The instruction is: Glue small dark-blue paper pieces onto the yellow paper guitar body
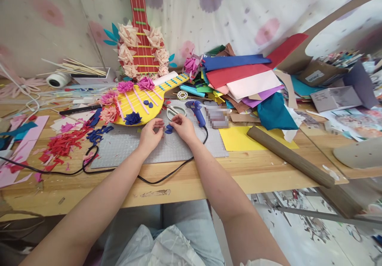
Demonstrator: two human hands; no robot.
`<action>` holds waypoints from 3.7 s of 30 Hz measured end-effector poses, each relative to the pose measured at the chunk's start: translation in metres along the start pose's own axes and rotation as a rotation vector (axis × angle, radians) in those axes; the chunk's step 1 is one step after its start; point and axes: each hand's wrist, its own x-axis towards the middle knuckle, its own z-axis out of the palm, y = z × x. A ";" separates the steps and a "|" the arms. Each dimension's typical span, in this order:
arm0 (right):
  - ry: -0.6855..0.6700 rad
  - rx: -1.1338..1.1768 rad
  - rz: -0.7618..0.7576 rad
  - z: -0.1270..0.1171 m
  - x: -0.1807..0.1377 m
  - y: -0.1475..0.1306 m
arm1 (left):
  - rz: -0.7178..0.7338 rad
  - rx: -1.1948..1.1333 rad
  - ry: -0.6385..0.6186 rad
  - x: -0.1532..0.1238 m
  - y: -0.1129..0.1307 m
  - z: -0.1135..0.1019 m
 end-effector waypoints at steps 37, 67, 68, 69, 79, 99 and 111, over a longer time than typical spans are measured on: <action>-0.112 0.017 -0.029 0.004 -0.006 -0.005 | -0.224 -0.320 -0.053 0.004 -0.001 0.003; -0.110 -0.207 -0.045 -0.011 -0.009 -0.006 | 0.118 0.345 -0.055 -0.005 0.010 -0.009; -0.113 -0.207 -0.042 -0.012 -0.009 -0.007 | 0.117 0.346 -0.055 -0.005 0.010 -0.009; -0.115 -0.199 -0.036 -0.012 -0.009 -0.007 | 0.117 0.343 -0.055 -0.005 0.010 -0.009; -0.098 0.089 -0.038 -0.007 -0.005 -0.004 | 0.103 0.159 -0.001 -0.006 0.004 -0.004; -0.179 -0.189 -0.120 -0.002 -0.013 -0.012 | -0.174 -0.195 0.089 -0.006 0.004 -0.004; -0.023 -0.292 -0.135 -0.034 -0.014 -0.014 | -0.286 -0.346 0.091 -0.004 0.009 -0.004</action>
